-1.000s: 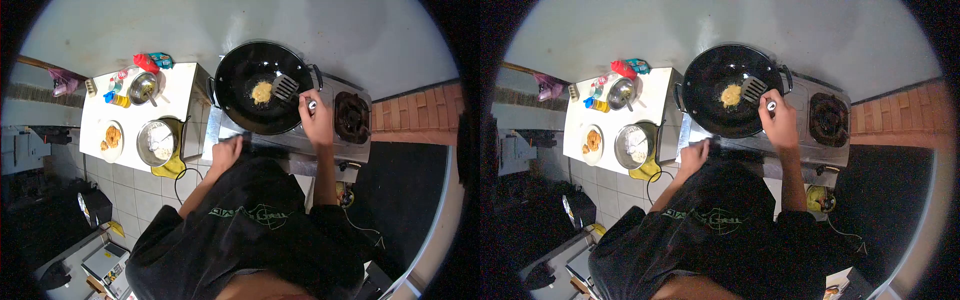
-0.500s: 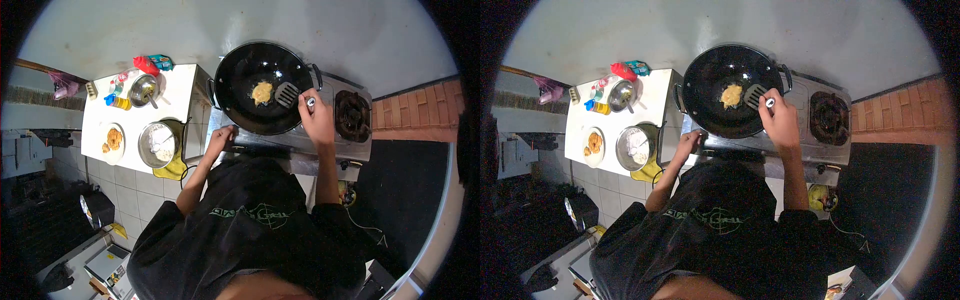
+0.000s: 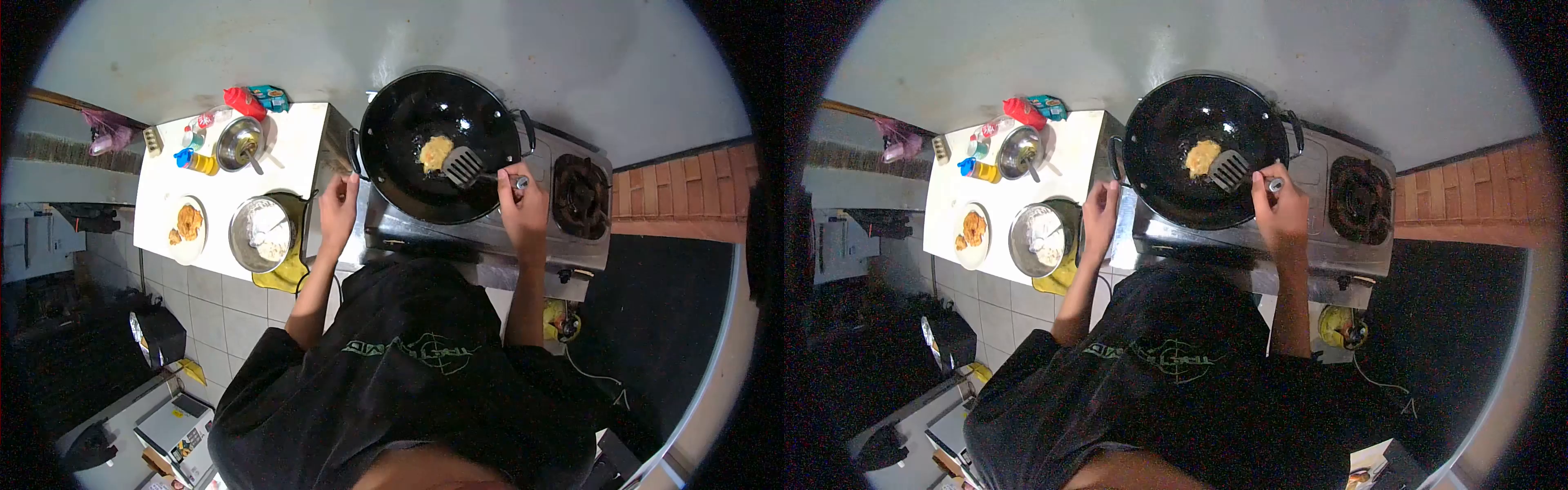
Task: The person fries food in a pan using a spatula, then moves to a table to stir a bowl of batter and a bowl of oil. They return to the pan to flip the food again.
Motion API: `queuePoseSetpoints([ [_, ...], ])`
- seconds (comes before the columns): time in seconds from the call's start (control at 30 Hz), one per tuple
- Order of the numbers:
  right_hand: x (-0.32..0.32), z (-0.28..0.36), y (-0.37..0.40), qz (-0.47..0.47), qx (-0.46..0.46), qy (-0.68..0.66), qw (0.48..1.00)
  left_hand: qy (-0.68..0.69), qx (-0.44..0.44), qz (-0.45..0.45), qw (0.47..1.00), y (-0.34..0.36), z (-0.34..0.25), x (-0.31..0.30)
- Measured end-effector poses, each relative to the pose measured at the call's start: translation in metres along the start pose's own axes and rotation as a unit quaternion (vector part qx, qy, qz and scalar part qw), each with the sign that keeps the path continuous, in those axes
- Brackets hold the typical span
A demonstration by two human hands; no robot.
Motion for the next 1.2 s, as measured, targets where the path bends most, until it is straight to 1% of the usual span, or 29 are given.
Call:
queuePoseSetpoints([
  [0.07, -0.001, -0.002, 0.001, -0.001, 0.007, 0.005, 1.0, -0.056, 0.038, 0.002, 0.998, -0.011, -0.014, -0.001],
  [0.2, -0.006, -0.001, 0.004, -0.021, -0.008, -0.007, 1.0, -0.019, 0.068, 0.004, 0.997, -0.021, -0.021, -0.003],
  [0.27, -0.008, 0.0, 0.004, -0.026, -0.008, -0.018, 0.999, -0.014, 0.072, 0.007, 0.997, -0.024, -0.02, -0.002],
  [0.37, -0.008, 0.0, 0.005, -0.016, 0.017, -0.009, 1.0, -0.023, 0.074, 0.013, 0.997, -0.029, -0.022, -0.003],
  [0.57, -0.009, 0.001, 0.008, -0.007, 0.011, -0.012, 1.0, -0.041, 0.04, 0.02, 0.998, -0.037, -0.034, -0.01],
  [0.63, -0.009, 0.0, 0.01, -0.012, 0.008, 0.004, 1.0, 0.022, 0.058, 0.022, 0.998, -0.037, -0.035, -0.013],
  [0.67, -0.009, -0.002, 0.01, -0.013, 0.007, 0.004, 1.0, 0.022, 0.059, 0.022, 0.998, -0.037, -0.029, -0.013],
  [0.73, -0.009, -0.004, 0.01, -0.024, 0.008, -0.005, 1.0, 0.003, -0.033, 0.037, 0.999, -0.034, 0.018, -0.01],
  [0.77, -0.009, -0.003, 0.01, -0.025, 0.008, -0.006, 1.0, -0.027, 0.007, 0.037, 0.999, -0.034, 0.045, -0.005],
  [0.83, -0.007, -0.001, 0.01, -0.018, 0.015, 0.005, 1.0, -0.039, 0.038, 0.003, 0.999, -0.009, 0.042, 0.001],
  [0.87, -0.005, -0.003, 0.009, -0.018, 0.015, 0.005, 1.0, -0.039, 0.038, 0.004, 0.998, -0.003, 0.055, 0.003],
  [0.9, -0.003, -0.006, 0.009, -0.028, 0.013, -0.004, 1.0, -0.035, 0.051, 0.041, 0.997, 0.003, 0.074, 0.012],
  [0.93, 0.0, -0.01, 0.009, -0.036, 0.011, -0.012, 0.999, -0.031, 0.064, 0.079, 0.994, 0.01, 0.079, 0.018],
  [0.97, 0.006, -0.016, 0.009, -0.034, 0.011, -0.013, 0.999, -0.032, 0.062, 0.078, 0.995, 0.015, 0.086, 0.017],
  [1.0, 0.011, -0.024, 0.009, -0.036, 0.019, -0.057, 0.998, 0.075, -0.04, 0.148, 0.985, 0.02, 0.1, 0.027],
  [1.03, 0.015, -0.031, 0.01, -0.04, 0.026, -0.101, 0.994, 0.18, -0.14, 0.216, 0.95, 0.03, 0.11, 0.039],
  [1.07, 0.018, -0.037, 0.009, -0.041, 0.027, -0.1, 0.994, 0.199, -0.165, 0.196, 0.946, 0.035, 0.115, 0.043],
  [1.1, 0.022, -0.04, 0.009, -0.037, 0.024, -0.112, 0.993, 0.198, -0.164, 0.198, 0.946, 0.035, 0.117, 0.044],
  [1.17, 0.026, -0.044, 0.008, -0.037, 0.019, -0.123, 0.992, 0.32, -0.247, 0.218, 0.888, 0.037, 0.125, 0.052],
  [1.2, 0.028, -0.046, 0.009, -0.03, 0.023, -0.111, 0.993, 0.294, -0.241, 0.264, 0.886, 0.036, 0.118, 0.054],
])
Point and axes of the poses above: each hand's wrist, its own y-axis away from the middle knuckle, its own x-axis out of the palm, z = x × y, the point moved 7 cm from there along -y, towards the middle knuckle
